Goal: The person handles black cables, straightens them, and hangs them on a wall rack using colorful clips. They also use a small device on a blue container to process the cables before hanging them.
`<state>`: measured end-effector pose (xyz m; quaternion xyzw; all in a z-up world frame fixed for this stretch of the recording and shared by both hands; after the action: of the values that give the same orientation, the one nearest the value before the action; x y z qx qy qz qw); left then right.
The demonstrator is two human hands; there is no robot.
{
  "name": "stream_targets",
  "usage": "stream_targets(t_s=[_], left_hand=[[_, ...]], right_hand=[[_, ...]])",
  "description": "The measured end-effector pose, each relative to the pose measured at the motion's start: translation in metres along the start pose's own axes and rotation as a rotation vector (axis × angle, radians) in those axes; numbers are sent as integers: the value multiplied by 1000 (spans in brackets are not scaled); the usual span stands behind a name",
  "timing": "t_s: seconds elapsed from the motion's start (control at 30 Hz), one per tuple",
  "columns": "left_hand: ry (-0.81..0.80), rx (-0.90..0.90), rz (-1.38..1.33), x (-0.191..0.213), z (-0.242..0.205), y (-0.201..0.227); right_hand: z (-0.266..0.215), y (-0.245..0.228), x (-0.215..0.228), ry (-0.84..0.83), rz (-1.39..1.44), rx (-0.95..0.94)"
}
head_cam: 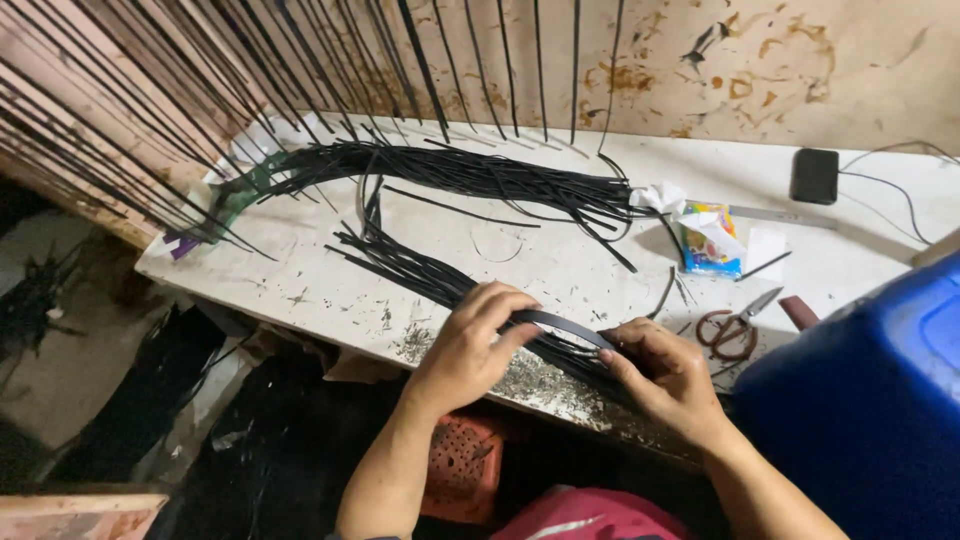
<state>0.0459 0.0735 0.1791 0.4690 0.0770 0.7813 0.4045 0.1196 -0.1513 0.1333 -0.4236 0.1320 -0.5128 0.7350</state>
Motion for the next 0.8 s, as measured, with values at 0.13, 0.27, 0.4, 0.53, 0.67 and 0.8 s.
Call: stream_targets(t_s=[0.13,0.27,0.4,0.53,0.67,0.8], left_hand=[[-54,-115,-50,-39,3,-7],[41,-57,-99,-11,16,-28],[-24,-136,-81,-13,39,0],[17,-122,-116,-28,46,-16],[-8,26,-192,-2,59,-22],[-135,23,-257,1,72,-30]], right_hand=[[9,-28,-6,54,-25,32],[3,-20,17,94,-128,-1],[9,-34,14,151,-184,-9],[12,-44,22,173,-270,17],[4,-52,44,244,-396,-22],[-2,-55,58,231,-379,-128]])
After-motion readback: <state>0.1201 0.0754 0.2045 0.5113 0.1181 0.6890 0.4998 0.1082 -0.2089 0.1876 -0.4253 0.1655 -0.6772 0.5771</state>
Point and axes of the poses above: each hand's wrist, its own z-axis towards the middle knuckle, its own x-axis out of the back of the hand, y = z × x, the point moved 1 cm from there along z, towards the middle knuckle, and after that the axes turned 2 degrees about -y, right-handed, at the moved point
